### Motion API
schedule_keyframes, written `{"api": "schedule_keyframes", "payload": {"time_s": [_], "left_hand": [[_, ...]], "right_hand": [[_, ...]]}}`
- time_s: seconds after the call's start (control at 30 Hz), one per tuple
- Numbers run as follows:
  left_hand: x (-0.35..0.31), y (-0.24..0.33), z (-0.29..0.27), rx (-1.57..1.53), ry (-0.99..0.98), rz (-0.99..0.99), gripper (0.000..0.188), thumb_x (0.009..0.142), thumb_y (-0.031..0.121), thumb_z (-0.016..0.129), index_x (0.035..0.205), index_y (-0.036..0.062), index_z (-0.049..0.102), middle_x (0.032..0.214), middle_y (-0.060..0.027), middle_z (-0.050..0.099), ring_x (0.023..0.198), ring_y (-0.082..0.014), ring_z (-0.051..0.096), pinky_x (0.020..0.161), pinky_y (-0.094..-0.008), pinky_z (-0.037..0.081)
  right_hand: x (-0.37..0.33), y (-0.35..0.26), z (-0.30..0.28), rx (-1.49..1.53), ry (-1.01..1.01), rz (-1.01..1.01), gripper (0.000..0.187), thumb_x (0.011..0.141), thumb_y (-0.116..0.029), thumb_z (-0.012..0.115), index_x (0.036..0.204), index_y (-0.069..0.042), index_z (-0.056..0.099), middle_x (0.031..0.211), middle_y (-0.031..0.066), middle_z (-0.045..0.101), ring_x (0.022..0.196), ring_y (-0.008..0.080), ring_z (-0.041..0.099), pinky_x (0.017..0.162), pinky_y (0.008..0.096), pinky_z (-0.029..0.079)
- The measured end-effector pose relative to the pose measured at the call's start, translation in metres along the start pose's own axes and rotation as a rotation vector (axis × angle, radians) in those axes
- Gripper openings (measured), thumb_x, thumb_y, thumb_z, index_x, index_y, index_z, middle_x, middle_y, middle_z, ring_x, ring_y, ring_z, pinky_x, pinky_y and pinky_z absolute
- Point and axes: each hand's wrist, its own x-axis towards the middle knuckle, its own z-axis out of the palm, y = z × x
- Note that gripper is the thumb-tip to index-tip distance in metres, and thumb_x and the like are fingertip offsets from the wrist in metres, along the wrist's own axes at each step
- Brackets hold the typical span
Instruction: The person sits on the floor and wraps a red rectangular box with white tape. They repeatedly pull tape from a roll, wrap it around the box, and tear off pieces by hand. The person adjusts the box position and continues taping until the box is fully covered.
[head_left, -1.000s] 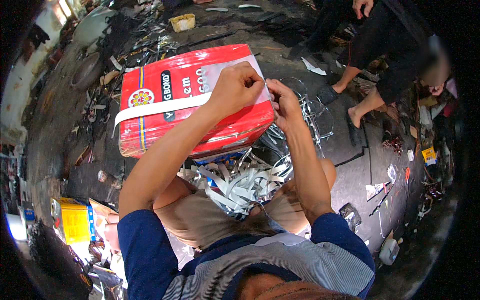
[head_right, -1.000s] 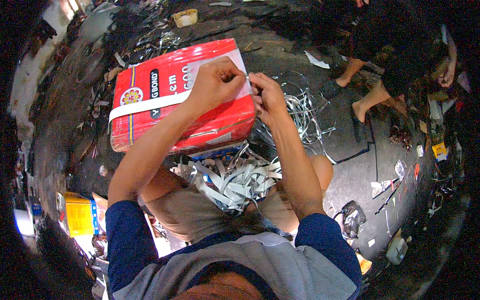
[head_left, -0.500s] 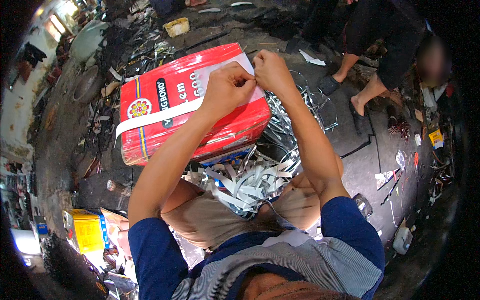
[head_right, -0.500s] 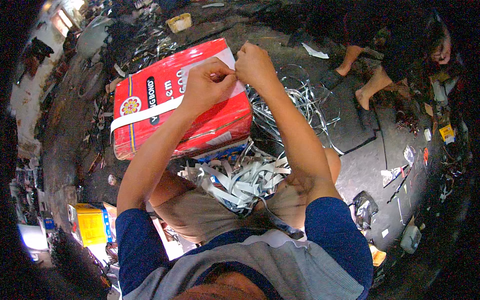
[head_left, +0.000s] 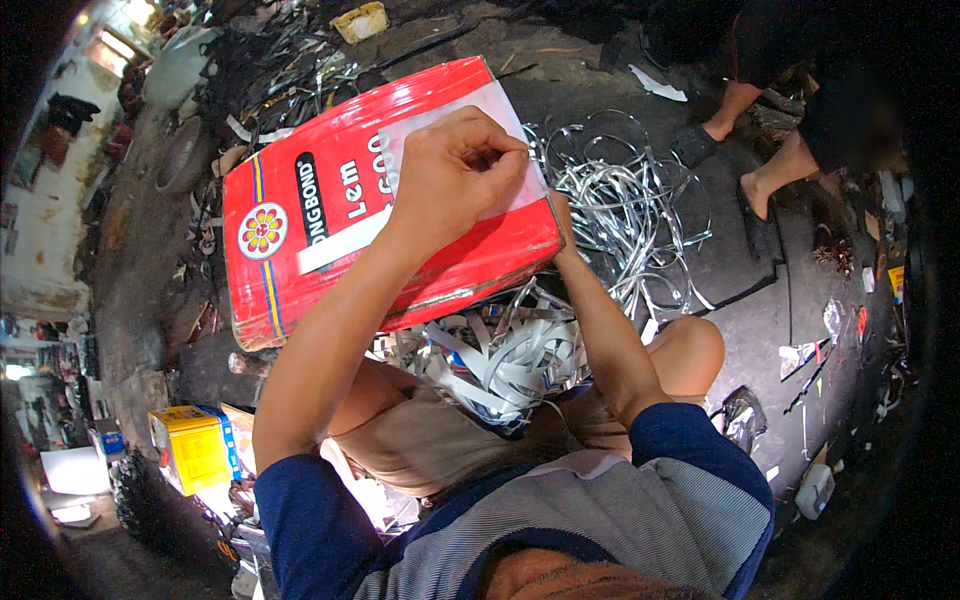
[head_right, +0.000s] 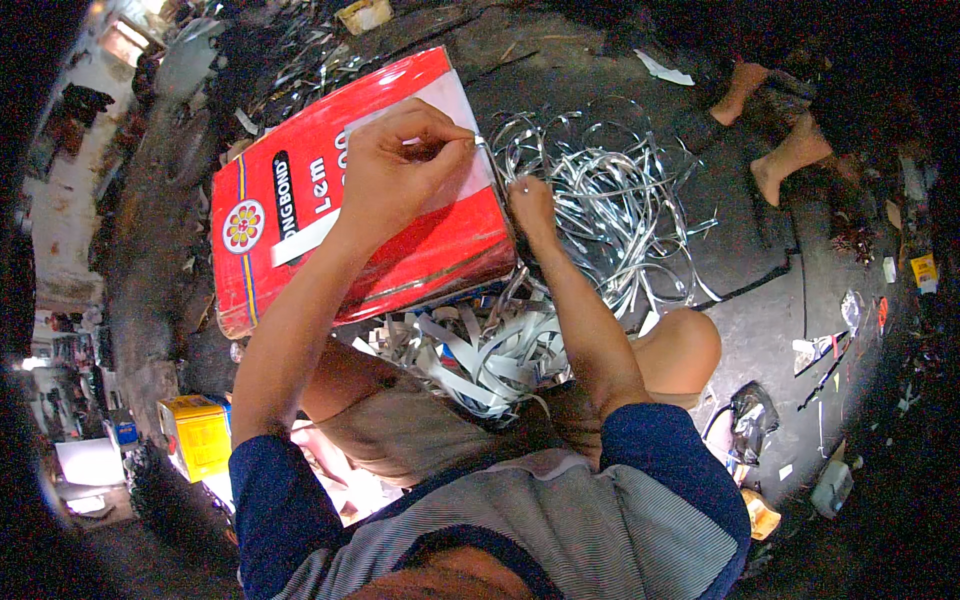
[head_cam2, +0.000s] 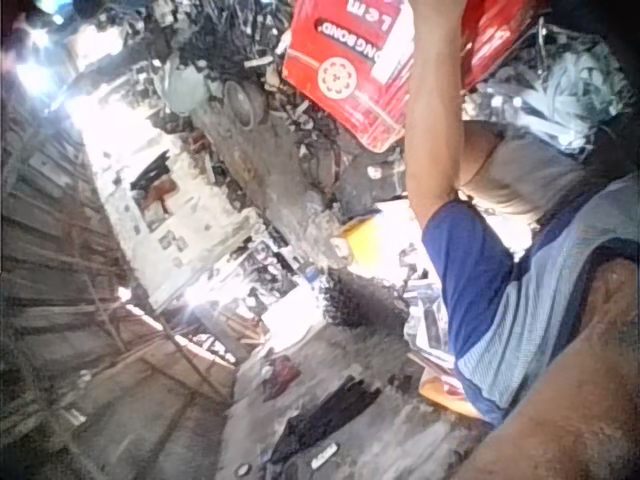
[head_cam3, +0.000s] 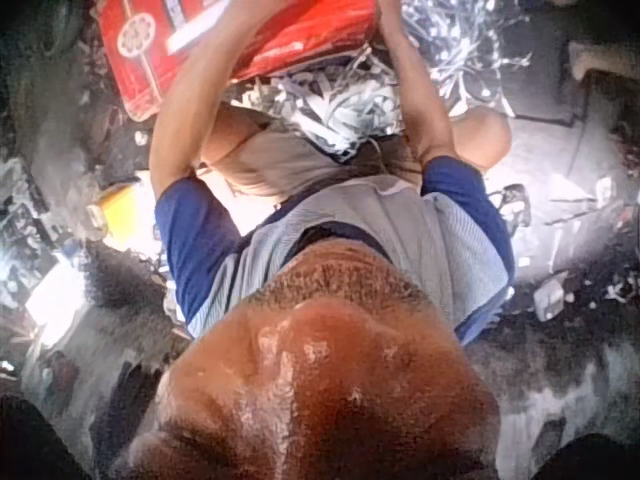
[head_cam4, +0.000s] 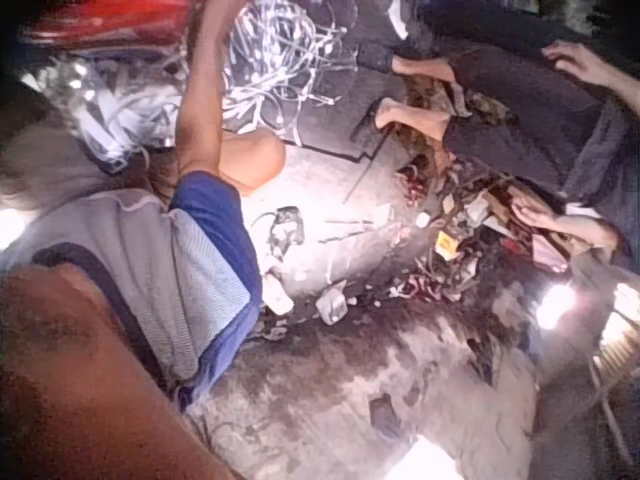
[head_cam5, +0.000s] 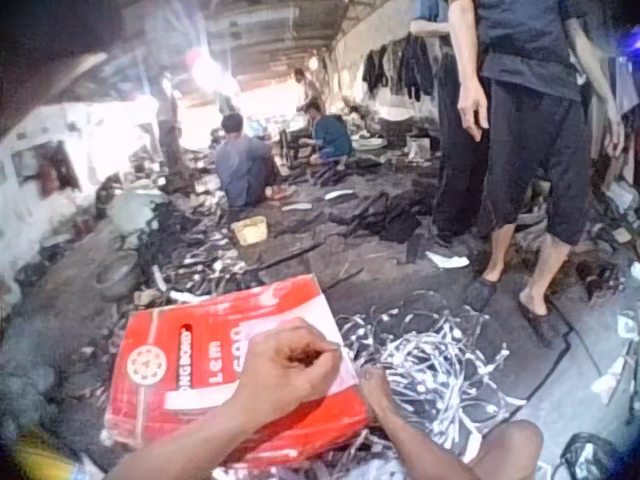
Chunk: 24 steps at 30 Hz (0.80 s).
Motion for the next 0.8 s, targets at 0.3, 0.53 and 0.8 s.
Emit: {"api": "schedule_keyframes", "payload": {"time_s": [0.3, 0.53, 0.8], "left_hand": [[0.001, 0.001, 0.002, -0.017, -0.014, -0.002, 0.003, 0.081, 0.000, 0.074, 0.084, 0.0005, 0.075, 0.084, -0.0051, 0.070, 0.074, -0.0096, 0.065, 0.064, -0.0235, 0.051], [-0.001, -0.001, 0.001, 0.020, -0.008, 0.061, 0.006, 0.081, -0.002, 0.074, 0.086, -0.0001, 0.076, 0.085, -0.0061, 0.070, 0.077, -0.0106, 0.065, 0.065, -0.0241, 0.051], [0.003, 0.000, -0.005, 0.259, -0.064, 0.343, 0.016, 0.082, 0.001, 0.074, 0.098, 0.0018, 0.075, 0.092, -0.0102, 0.070, 0.080, -0.0194, 0.068, 0.066, -0.0277, 0.053]], "right_hand": [[-0.033, 0.123, 0.019, -0.402, -0.083, 0.216, 0.028, 0.087, -0.016, 0.056, 0.103, 0.005, 0.066, 0.105, 0.0328, 0.067, 0.099, 0.0472, 0.066, 0.091, 0.0528, 0.052], [-0.052, 0.110, 0.015, -0.466, 0.006, 0.386, 0.037, 0.089, -0.013, 0.056, 0.118, 0.009, 0.054, 0.106, 0.0325, 0.068, 0.101, 0.0455, 0.069, 0.090, 0.0510, 0.055], [-0.049, 0.126, 0.009, -0.586, -0.026, 0.303, 0.030, 0.092, -0.016, 0.055, 0.109, 0.006, 0.062, 0.106, 0.0300, 0.069, 0.099, 0.0455, 0.069, 0.088, 0.0507, 0.056]]}}
